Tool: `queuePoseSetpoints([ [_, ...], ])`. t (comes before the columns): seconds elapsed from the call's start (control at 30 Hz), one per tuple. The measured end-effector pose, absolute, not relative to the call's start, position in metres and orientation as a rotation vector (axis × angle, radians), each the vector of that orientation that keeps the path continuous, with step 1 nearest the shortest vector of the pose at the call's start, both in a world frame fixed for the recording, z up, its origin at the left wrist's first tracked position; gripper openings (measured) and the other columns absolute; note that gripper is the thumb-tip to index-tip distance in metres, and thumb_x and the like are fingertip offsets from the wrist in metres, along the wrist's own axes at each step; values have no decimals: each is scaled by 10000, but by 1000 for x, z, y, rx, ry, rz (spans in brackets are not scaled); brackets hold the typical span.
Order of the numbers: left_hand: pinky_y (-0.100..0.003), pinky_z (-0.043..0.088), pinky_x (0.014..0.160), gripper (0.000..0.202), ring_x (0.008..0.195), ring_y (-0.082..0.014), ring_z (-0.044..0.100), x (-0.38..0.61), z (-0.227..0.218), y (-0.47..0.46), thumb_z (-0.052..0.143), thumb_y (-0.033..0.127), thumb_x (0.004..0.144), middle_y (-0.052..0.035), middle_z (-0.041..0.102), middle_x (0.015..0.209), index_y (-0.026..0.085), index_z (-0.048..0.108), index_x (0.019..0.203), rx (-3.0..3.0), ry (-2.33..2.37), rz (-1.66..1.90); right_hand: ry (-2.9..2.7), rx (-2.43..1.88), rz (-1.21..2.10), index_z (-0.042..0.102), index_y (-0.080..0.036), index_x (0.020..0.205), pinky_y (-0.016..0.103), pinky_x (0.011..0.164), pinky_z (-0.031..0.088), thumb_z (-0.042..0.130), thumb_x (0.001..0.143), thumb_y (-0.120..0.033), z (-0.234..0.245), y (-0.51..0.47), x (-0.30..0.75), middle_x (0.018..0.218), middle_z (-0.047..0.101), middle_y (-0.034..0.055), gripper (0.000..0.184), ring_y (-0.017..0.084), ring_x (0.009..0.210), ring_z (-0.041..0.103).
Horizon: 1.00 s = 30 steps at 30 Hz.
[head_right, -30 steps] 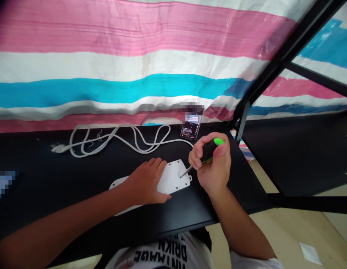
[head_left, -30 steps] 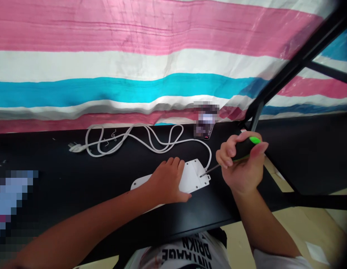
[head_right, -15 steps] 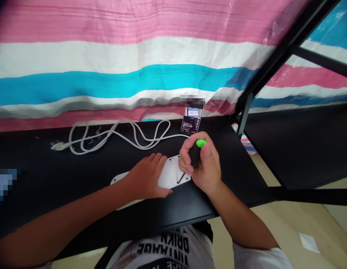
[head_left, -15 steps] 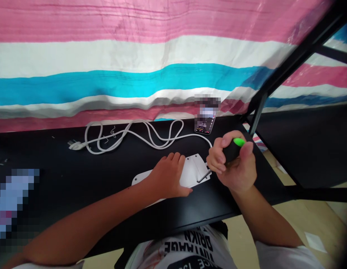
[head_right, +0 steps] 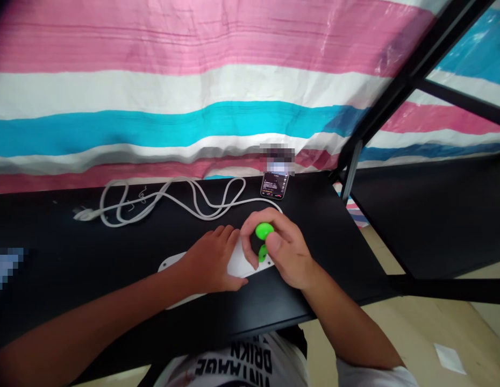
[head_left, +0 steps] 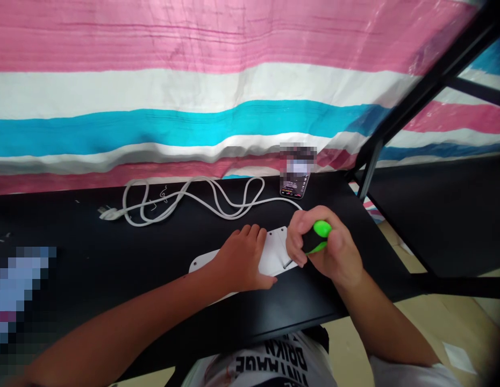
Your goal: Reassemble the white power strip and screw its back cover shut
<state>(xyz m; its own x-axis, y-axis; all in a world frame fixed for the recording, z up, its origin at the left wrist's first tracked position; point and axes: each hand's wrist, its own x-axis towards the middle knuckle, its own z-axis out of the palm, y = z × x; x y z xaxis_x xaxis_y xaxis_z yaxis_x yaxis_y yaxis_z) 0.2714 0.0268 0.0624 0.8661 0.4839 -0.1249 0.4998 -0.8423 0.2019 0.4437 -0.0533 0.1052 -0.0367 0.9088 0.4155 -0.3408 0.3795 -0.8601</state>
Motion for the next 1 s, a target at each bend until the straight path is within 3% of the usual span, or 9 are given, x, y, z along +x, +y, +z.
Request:
queuePoseSetpoints([
  [0.17, -496, 495, 878, 796, 1067, -370, 576, 271, 60, 27, 772, 640, 680, -166, 609, 1188, 111, 573, 1241, 2819, 742, -81, -1263, -524, 1234, 486, -268, 1106, 206, 483, 364, 706, 950, -369, 106, -55, 447, 801, 599, -27, 288, 79, 509, 458],
  [0.27, -503, 493, 907, 835, 1091, -373, 573, 271, 59, 27, 785, 637, 670, -168, 609, 1205, 104, 560, 1272, 2804, 745, -63, -1265, -555, 1259, 535, -249, 1230, 240, 512, 346, 575, 996, -540, 108, -56, 448, 731, 521, -30, 375, 104, 542, 376],
  [0.37, -501, 498, 895, 803, 1084, -373, 576, 270, 59, 27, 791, 645, 658, -160, 615, 1183, 122, 582, 1230, 2795, 741, -55, -1312, -614, 1252, 626, -200, 1221, 320, 612, 436, 437, 1043, -561, 110, -56, 449, 825, 535, 26, 445, 148, 651, 492],
  [0.5, -494, 502, 857, 736, 1043, -362, 582, 271, 61, 27, 779, 633, 671, -148, 620, 1152, 139, 597, 1186, 2818, 744, -58, -1328, -528, 1278, 570, -230, 1104, 317, 637, 508, 685, 955, -375, 112, -57, 451, 1040, 577, 52, 237, 148, 728, 639],
  [0.6, -495, 503, 859, 764, 1047, -359, 578, 271, 60, 27, 781, 646, 668, -148, 616, 1160, 124, 587, 1190, 2827, 746, -42, -1274, -472, 1367, 439, -268, 1050, 210, 509, 414, 779, 883, -269, 112, -58, 454, 913, 602, -4, 379, 79, 558, 523],
  [0.7, -500, 504, 865, 813, 1049, -356, 576, 270, 58, 27, 799, 653, 649, -140, 614, 1156, 113, 573, 1213, 2819, 742, -23, -1288, -580, 1343, 495, -246, 1080, 239, 514, 386, 735, 901, -485, 114, -58, 457, 765, 529, -23, 383, 100, 557, 426],
  [0.8, -499, 501, 863, 808, 1053, -360, 578, 269, 56, 27, 800, 646, 651, -139, 616, 1158, 127, 570, 1225, 2807, 738, -13, -1348, -641, 1275, 642, -186, 1107, 331, 592, 456, 495, 1002, -608, 115, -56, 459, 886, 532, 47, 459, 145, 643, 513],
  [0.93, -500, 497, 865, 763, 1052, -365, 585, 270, 56, 26, 793, 639, 658, -137, 621, 1143, 141, 586, 1199, 2818, 751, -13, -1375, -526, 1273, 632, -212, 1078, 347, 662, 524, 701, 936, -405, 113, -55, 459, 1077, 555, 72, 250, 183, 783, 667],
  [1.0, -495, 497, 862, 759, 1043, -362, 587, 270, 57, 26, 783, 645, 664, -137, 622, 1132, 139, 592, 1196, 2825, 745, -13, -1310, -439, 1369, 545, -244, 1073, 276, 611, 494, 795, 867, -289, 111, -56, 459, 1060, 582, 41, 328, 135, 711, 655],
])
